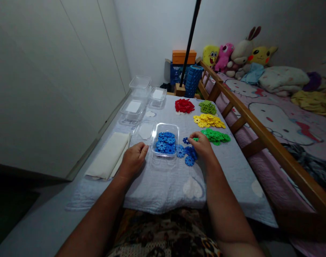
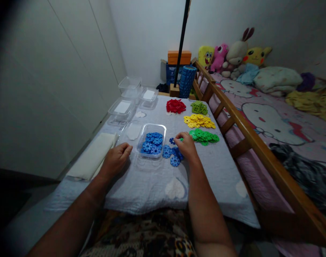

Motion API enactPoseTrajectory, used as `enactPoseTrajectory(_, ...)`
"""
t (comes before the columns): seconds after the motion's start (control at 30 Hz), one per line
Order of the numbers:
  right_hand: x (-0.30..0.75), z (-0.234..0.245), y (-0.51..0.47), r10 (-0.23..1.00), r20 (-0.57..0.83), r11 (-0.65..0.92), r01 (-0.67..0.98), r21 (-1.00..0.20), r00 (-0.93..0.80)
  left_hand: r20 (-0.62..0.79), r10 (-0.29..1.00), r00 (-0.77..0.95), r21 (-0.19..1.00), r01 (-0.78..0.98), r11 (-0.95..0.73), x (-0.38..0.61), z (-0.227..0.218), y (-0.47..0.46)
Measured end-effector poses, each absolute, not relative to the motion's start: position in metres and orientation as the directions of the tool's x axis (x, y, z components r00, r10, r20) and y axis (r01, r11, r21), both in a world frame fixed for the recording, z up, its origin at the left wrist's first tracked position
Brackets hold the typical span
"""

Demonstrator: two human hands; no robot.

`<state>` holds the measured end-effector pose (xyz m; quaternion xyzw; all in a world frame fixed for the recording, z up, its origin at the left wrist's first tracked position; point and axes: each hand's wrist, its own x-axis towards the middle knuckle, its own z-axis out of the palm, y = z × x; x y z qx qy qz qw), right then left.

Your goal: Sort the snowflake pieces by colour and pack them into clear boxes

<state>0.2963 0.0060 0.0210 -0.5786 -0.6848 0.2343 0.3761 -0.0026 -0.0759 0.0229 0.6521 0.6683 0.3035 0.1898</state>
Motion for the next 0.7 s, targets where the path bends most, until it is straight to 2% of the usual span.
enactPoseTrajectory(0.13,0.28,0.029,-0.002,0.938,0.342,0.296,0.384,-0.875,0.056,0.129,0.989,-0.069,0.576,0.817,-0.018,0.0,0.017,-0.078)
enactPoseTrajectory(0.27,0.258,0.033,-0.013,0.926,0.376,0.362,0.324,-0.874,-0.021,0.13,0.988,-0.085,0.53,0.848,0.003,0.001,0.015,-0.079)
enactPoseTrajectory(0.43,0.242,0.031,-0.018,0.913,0.385,0.405,0.426,-0.809,-0.136,0.147,0.988,-0.055,0.458,0.889,-0.019,0.003,0.012,-0.079)
enactPoseTrajectory(0.7,0.236,0.024,-0.02,0.917,0.358,0.383,0.648,-0.658,-0.177,0.18,0.983,-0.043,0.396,0.918,-0.032,0.003,0.005,-0.078)
